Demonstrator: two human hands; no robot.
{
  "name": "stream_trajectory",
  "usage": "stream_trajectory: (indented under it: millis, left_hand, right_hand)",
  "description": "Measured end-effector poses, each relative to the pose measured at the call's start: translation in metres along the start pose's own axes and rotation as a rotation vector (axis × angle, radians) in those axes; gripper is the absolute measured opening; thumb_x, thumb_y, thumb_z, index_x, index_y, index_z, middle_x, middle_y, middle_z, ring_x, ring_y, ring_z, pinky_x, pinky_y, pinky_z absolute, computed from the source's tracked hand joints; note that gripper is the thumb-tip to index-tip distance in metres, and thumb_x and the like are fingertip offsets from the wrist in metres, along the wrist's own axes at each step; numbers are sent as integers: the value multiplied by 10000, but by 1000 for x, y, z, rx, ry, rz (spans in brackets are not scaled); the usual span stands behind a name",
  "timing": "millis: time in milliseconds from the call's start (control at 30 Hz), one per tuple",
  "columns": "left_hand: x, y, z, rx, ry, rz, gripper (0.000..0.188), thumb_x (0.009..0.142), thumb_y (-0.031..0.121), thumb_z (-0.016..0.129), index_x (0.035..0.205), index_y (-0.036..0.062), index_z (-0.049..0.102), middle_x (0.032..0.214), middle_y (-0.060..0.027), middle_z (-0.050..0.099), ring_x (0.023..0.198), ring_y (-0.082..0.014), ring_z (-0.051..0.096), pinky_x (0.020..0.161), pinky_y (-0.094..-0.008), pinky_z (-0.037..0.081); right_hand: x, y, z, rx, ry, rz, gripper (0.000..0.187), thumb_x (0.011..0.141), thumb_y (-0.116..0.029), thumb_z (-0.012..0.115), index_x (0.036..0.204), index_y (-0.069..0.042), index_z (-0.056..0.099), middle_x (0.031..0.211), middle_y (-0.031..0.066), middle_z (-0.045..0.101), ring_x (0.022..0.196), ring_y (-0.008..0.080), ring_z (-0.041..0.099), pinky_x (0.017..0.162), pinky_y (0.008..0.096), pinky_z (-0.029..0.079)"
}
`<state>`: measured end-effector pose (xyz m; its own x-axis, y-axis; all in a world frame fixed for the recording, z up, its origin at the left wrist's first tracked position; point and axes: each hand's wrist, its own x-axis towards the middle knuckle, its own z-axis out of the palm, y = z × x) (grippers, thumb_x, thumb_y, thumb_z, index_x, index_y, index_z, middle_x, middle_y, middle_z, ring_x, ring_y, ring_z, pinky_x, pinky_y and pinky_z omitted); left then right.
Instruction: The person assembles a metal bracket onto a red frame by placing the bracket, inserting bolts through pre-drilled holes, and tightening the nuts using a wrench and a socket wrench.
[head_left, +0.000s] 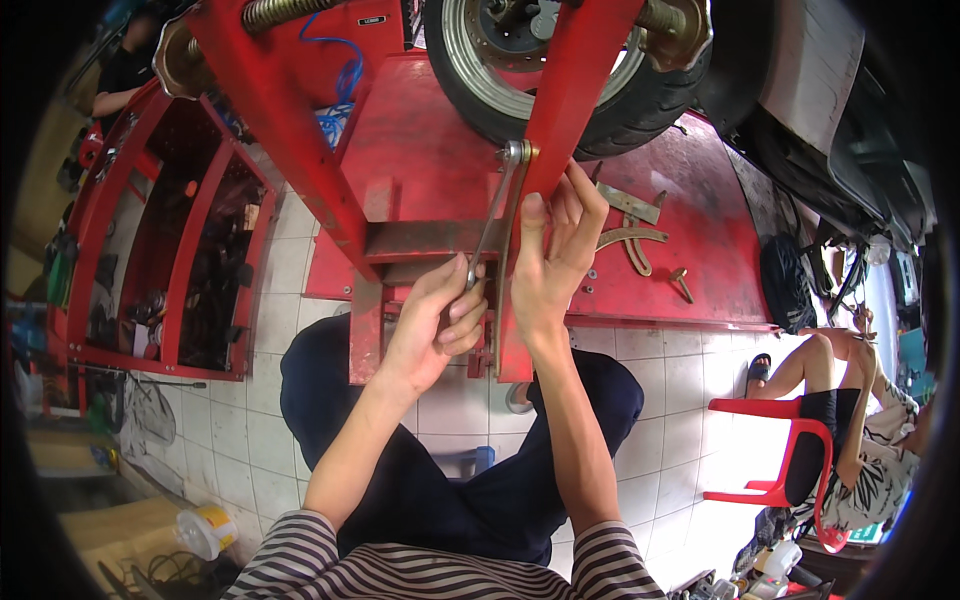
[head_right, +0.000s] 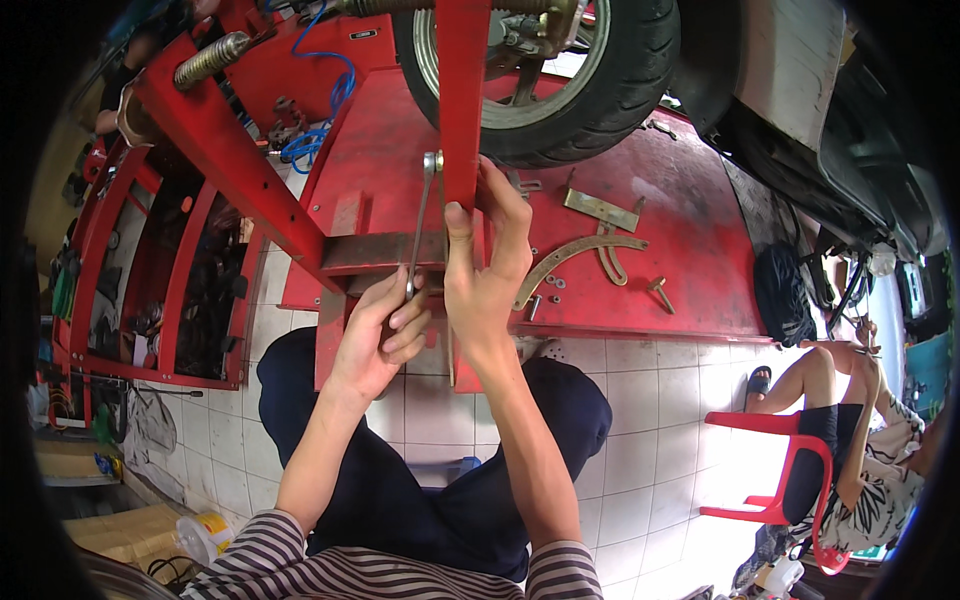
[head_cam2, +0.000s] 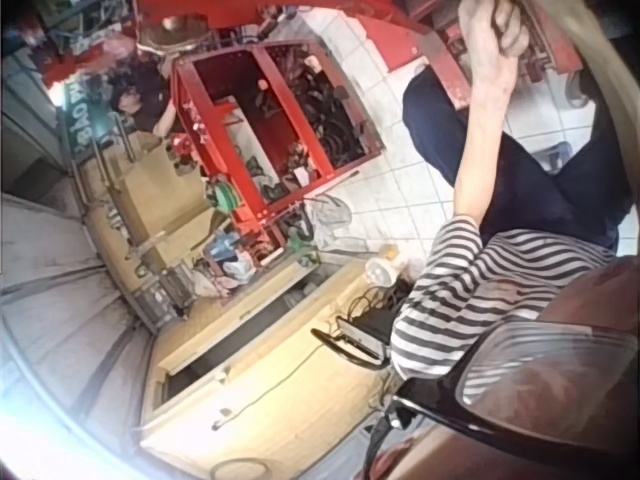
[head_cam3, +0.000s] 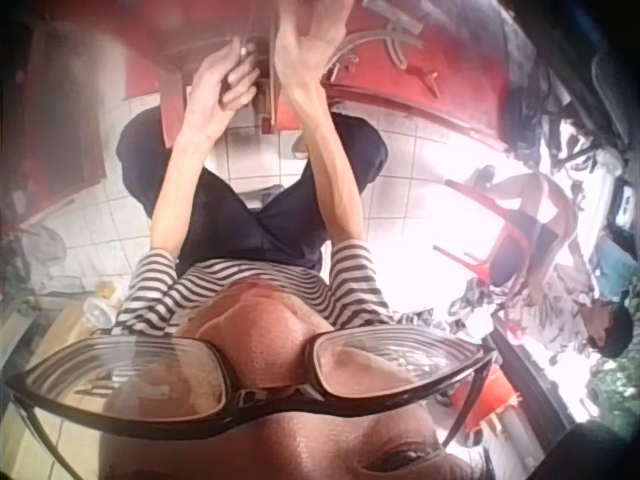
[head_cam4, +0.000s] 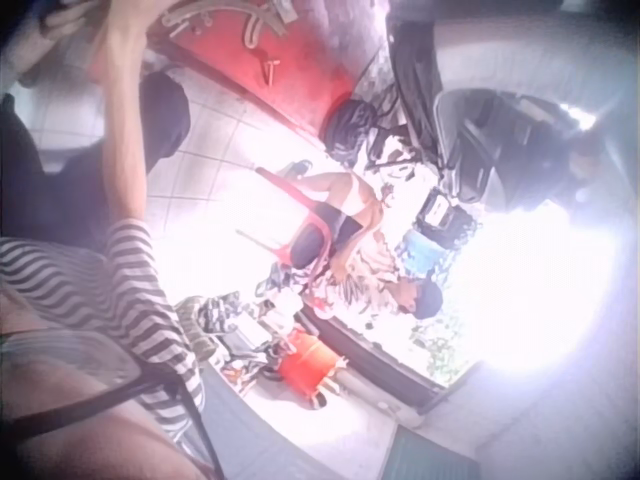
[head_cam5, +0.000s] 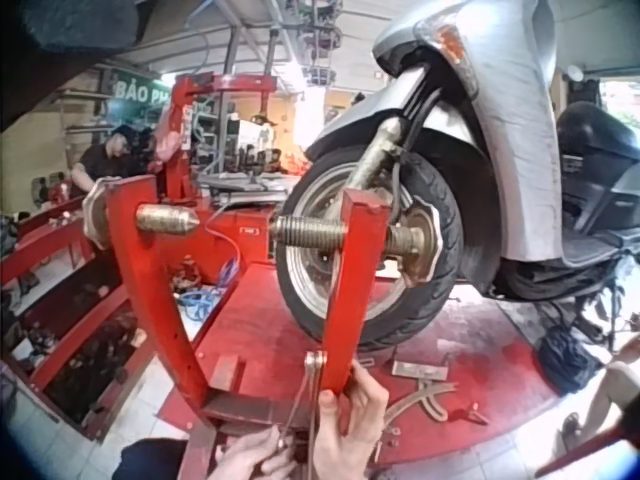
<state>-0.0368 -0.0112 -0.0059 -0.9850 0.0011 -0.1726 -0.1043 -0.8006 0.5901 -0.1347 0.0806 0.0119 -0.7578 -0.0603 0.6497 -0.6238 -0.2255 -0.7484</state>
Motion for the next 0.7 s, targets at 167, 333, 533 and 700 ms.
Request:
stream_trajectory:
  millis: [167, 333, 533, 700]
  left_hand:
    - [-1, -6, 3, 61, -5, 111, 255, 1063, 294, 373, 1005, 78, 495, 623, 57, 347, 417, -28, 247, 356, -198, 190]
    - [-5, -2, 8, 229, 83, 198, 270, 1062, 320, 367, 955, 91, 465, 625, 43, 346, 408, -20, 236, 348, -189, 185]
    - [-11, 3, 3, 154, 1, 208, 274, 1064, 324, 346, 924, 102, 423, 605, 26, 342, 386, -44, 253, 329, -206, 184]
    - [-32, 16, 23, 94, -116, 194, 272, 1066, 315, 326, 894, 115, 394, 566, 15, 331, 340, -70, 236, 289, -230, 171]
  right_hand:
    - [0, 3, 1, 4, 0, -29, 416, 993, -151, 556, 1336, -12, 367, 1268, 204, 536, 1192, 239, 534, 1030, 363, 393]
    - [0, 2, 1, -26, 0, -35, 417, 997, -148, 549, 1344, -14, 359, 1263, 197, 541, 1174, 231, 545, 1020, 354, 402]
    - [-1, 8, 1, -20, 5, -38, 416, 998, -153, 546, 1342, -19, 353, 1253, 189, 548, 1137, 226, 571, 1002, 353, 416]
    - [-1, 6, -1, -30, -2, -47, 400, 990, -141, 556, 1328, -24, 376, 1255, 179, 560, 1139, 233, 581, 989, 363, 432]
